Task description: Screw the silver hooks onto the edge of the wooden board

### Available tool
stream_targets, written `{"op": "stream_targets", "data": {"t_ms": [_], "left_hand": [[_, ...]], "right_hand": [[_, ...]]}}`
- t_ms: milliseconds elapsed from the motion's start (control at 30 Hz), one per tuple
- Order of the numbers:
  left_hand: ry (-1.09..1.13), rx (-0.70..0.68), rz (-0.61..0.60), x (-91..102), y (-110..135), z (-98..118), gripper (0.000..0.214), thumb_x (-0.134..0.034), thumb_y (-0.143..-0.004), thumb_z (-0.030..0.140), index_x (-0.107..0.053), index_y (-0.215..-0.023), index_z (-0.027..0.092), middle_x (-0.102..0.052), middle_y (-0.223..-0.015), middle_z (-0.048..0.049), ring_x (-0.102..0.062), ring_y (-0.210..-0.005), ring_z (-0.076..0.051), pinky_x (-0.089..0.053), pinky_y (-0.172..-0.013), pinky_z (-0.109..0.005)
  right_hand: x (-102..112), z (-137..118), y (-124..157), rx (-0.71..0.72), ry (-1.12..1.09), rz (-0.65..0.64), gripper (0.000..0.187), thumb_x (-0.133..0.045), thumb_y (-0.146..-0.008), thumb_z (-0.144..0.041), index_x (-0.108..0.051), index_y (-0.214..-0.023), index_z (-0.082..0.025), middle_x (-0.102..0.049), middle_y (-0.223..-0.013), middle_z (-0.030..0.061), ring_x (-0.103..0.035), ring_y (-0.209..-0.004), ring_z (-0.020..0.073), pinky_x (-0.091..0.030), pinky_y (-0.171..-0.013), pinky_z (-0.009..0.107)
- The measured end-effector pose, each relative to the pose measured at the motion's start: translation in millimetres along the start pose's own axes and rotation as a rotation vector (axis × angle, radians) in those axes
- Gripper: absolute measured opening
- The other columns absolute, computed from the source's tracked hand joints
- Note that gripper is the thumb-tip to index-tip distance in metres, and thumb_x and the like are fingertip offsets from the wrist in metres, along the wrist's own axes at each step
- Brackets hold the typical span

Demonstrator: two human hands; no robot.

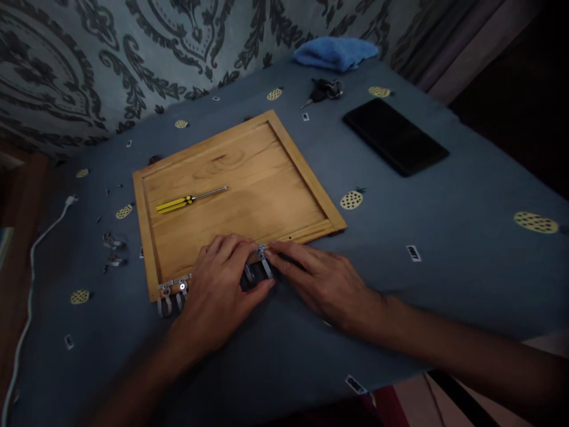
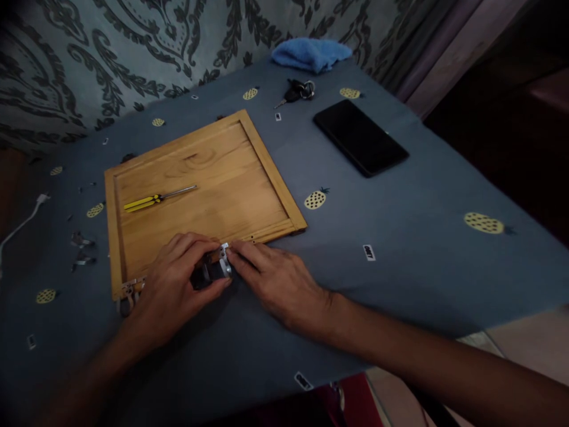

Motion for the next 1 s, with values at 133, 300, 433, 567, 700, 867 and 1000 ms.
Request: {"op": "stream_targets", "data": {"t_ms": [133, 300, 433, 567, 700, 867, 1000], "left_hand": [[-0.003, 0.001, 0.004, -0.4, -0.4, -0.7, 0.027, -0.078, -0.085, 0.023, -0.064, -0.108, 0.021, -0.07, -0.109, -0.006, -0.063, -0.103, -0.029, -0.052, -0.089, -0.048], [0.003, -0.001, 0.001, -0.1, -1.3, -0.8, 0.027, -0.078, -0.084, 0.022, -0.064, -0.107, 0.021, -0.07, -0.109, -0.0065, -0.063, -0.104, -0.03, -0.052, -0.089, -0.048], [0.012, 0.002, -0.011, -0.2, -1.7, -0.5, 0.027, -0.077, -0.085, 0.022, -0.063, -0.107, 0.021, -0.07, -0.109, -0.0061, -0.063, -0.104, -0.029, -0.051, -0.089, -0.047], [0.017, 0.005, -0.011, -0.1, -1.7, -0.5, 0.026, -0.077, -0.084, 0.021, -0.063, -0.107, 0.022, -0.07, -0.109, -0.0059, -0.063, -0.104, -0.029, -0.051, -0.089, -0.047], [0.028, 0.018, -0.019, -0.9, -1.5, -2.2, 0.025, -0.076, -0.085, 0.022, -0.063, -0.107, 0.021, -0.07, -0.11, -0.0062, -0.062, -0.105, -0.029, -0.051, -0.089, -0.048], [0.045, 0.023, -0.028, -0.5, -1.9, -2.5, 0.025, -0.076, -0.085, 0.021, -0.063, -0.106, 0.021, -0.069, -0.109, -0.0059, -0.062, -0.104, -0.029, -0.051, -0.09, -0.047], [0.051, 0.051, -0.059, -1.2, -2.9, -3.5, 0.027, -0.077, -0.085, 0.023, -0.063, -0.108, 0.022, -0.069, -0.109, -0.0054, -0.062, -0.106, -0.029, -0.05, -0.091, -0.047]], "right_hand": [[-4.6, 1.1, -0.3, -0.011, 0.033, -0.06, 0.041, -0.039, -0.104, -0.008, -0.067, -0.132, -0.016, -0.075, -0.124, 0.01, -0.073, -0.107, 0.0198, -0.062, -0.087, 0.03], [-6.0, 1.5, 0.0, -0.021, 0.025, -0.085, 0.043, -0.04, -0.101, -0.005, -0.066, -0.135, -0.017, -0.074, -0.125, 0.0107, -0.073, -0.104, 0.0199, -0.062, -0.082, 0.03], [-6.0, 0.5, -0.2, -0.012, -0.003, -0.078, 0.043, -0.046, -0.098, -0.004, -0.065, -0.136, -0.013, -0.073, -0.126, 0.0132, -0.072, -0.104, 0.0222, -0.063, -0.081, 0.032], [-5.6, 0.0, -0.3, -0.007, -0.001, -0.076, 0.043, -0.045, -0.099, -0.004, -0.065, -0.136, -0.014, -0.073, -0.126, 0.0125, -0.072, -0.104, 0.0222, -0.063, -0.081, 0.032], [-4.5, -0.2, 0.8, 0.001, -0.009, -0.057, 0.042, -0.044, -0.1, -0.004, -0.065, -0.136, -0.013, -0.073, -0.128, 0.0133, -0.072, -0.106, 0.0222, -0.063, -0.084, 0.032], [-1.9, 3.1, 1.0, -0.035, -0.055, -0.024, 0.042, -0.047, -0.1, -0.005, -0.067, -0.136, -0.016, -0.074, -0.127, 0.0113, -0.074, -0.104, 0.0212, -0.063, -0.086, 0.031], [-2.3, 1.7, -1.1, -0.037, -0.024, -0.058, 0.041, -0.046, -0.101, -0.007, -0.069, -0.133, -0.017, -0.075, -0.125, 0.0116, -0.074, -0.104, 0.0224, -0.064, -0.083, 0.032]]}}
Point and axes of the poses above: each hand's wrist, its own y-axis away from the middle knuckle, its own x-axis out of the back of the hand, z = x × y, the point moved 9 cm from there along -y, towards the middle knuckle
